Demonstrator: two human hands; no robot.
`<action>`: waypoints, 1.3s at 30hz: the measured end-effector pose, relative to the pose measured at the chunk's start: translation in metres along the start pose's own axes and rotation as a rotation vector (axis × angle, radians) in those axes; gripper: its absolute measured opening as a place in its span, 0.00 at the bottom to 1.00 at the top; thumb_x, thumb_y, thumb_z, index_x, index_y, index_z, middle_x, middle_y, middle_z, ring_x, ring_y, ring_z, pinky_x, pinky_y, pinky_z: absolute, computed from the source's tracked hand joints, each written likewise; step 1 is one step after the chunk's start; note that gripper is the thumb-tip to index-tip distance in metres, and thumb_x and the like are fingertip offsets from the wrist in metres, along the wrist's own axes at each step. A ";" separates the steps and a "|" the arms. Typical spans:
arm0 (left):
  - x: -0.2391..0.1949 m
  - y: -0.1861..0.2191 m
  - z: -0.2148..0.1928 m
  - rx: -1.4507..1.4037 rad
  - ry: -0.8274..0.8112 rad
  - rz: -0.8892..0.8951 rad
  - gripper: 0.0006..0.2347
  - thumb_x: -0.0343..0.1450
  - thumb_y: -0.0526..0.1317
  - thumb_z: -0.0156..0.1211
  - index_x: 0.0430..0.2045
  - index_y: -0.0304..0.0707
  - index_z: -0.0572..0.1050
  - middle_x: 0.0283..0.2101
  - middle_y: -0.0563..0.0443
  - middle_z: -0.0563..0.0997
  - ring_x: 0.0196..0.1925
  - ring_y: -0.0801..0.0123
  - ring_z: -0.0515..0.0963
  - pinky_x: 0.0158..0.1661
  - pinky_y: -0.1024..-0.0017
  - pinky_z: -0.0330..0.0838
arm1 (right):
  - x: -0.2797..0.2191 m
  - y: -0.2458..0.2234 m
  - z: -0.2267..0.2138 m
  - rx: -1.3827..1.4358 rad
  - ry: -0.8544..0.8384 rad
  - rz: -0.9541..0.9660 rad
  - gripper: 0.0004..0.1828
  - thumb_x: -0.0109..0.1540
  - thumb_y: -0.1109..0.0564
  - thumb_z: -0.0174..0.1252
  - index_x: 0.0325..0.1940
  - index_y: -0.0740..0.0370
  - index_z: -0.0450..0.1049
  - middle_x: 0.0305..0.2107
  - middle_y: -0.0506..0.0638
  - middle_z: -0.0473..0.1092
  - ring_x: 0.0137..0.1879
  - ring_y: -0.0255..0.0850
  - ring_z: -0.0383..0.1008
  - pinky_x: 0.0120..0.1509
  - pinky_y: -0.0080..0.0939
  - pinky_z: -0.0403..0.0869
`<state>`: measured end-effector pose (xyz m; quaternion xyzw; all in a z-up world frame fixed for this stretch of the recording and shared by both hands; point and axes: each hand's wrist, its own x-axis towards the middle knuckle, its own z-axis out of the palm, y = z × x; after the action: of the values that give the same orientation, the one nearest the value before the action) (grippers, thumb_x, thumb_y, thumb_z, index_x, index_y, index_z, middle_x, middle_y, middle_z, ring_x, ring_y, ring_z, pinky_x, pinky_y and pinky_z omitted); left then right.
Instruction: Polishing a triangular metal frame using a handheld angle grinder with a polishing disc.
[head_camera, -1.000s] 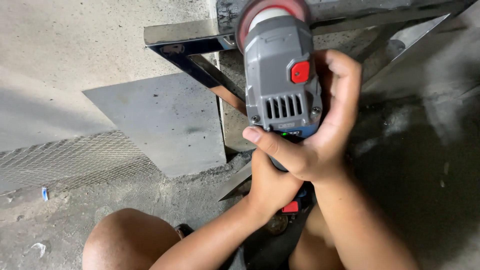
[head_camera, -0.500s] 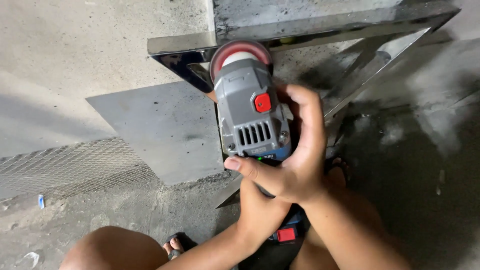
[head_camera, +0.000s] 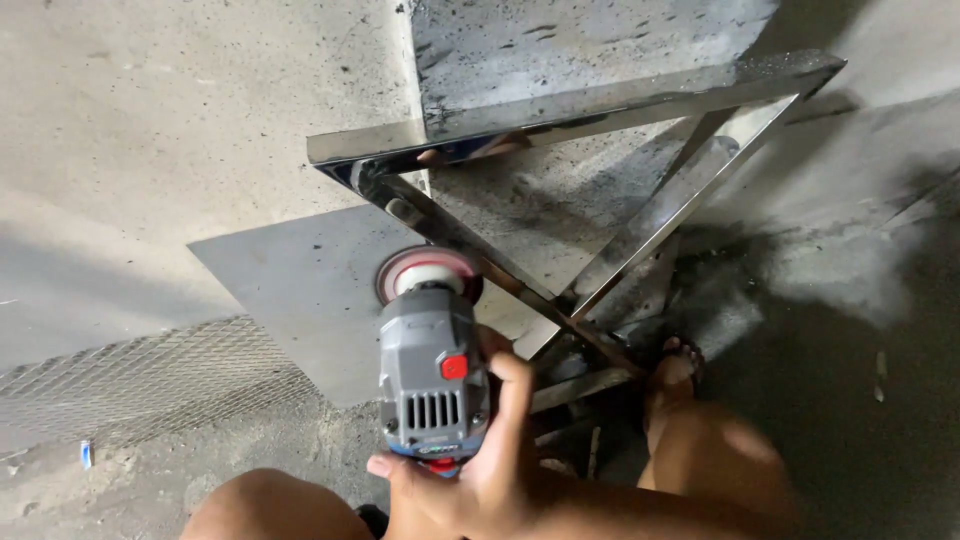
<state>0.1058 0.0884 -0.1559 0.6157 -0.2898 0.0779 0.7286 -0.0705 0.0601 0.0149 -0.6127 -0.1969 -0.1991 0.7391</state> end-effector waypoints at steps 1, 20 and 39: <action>-0.006 0.000 -0.005 0.001 -0.002 -0.004 0.19 0.64 0.30 0.60 0.51 0.26 0.70 0.46 0.37 0.81 0.43 0.57 0.82 0.44 0.65 0.78 | -0.007 0.007 0.006 -0.009 0.001 0.033 0.50 0.53 0.68 0.66 0.68 0.63 0.40 0.57 0.67 0.61 0.53 0.49 0.74 0.56 0.49 0.79; -0.039 -0.025 -0.015 0.063 -0.003 -0.046 0.20 0.63 0.31 0.61 0.49 0.26 0.70 0.42 0.38 0.83 0.39 0.58 0.82 0.40 0.65 0.78 | 0.059 -0.037 -0.040 -0.687 0.129 -0.218 0.55 0.53 0.65 0.67 0.78 0.70 0.42 0.65 0.67 0.62 0.64 0.53 0.75 0.69 0.47 0.78; -0.045 -0.048 -0.027 0.100 -0.056 -0.115 0.20 0.61 0.33 0.62 0.47 0.26 0.71 0.39 0.38 0.84 0.34 0.58 0.82 0.37 0.65 0.79 | 0.075 -0.022 -0.051 -0.842 0.147 -0.266 0.57 0.54 0.65 0.71 0.79 0.69 0.42 0.72 0.68 0.54 0.73 0.57 0.68 0.80 0.50 0.70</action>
<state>0.1004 0.1141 -0.2222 0.6687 -0.2701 0.0330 0.6919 -0.0168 0.0022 0.0647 -0.8136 -0.1228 -0.3984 0.4053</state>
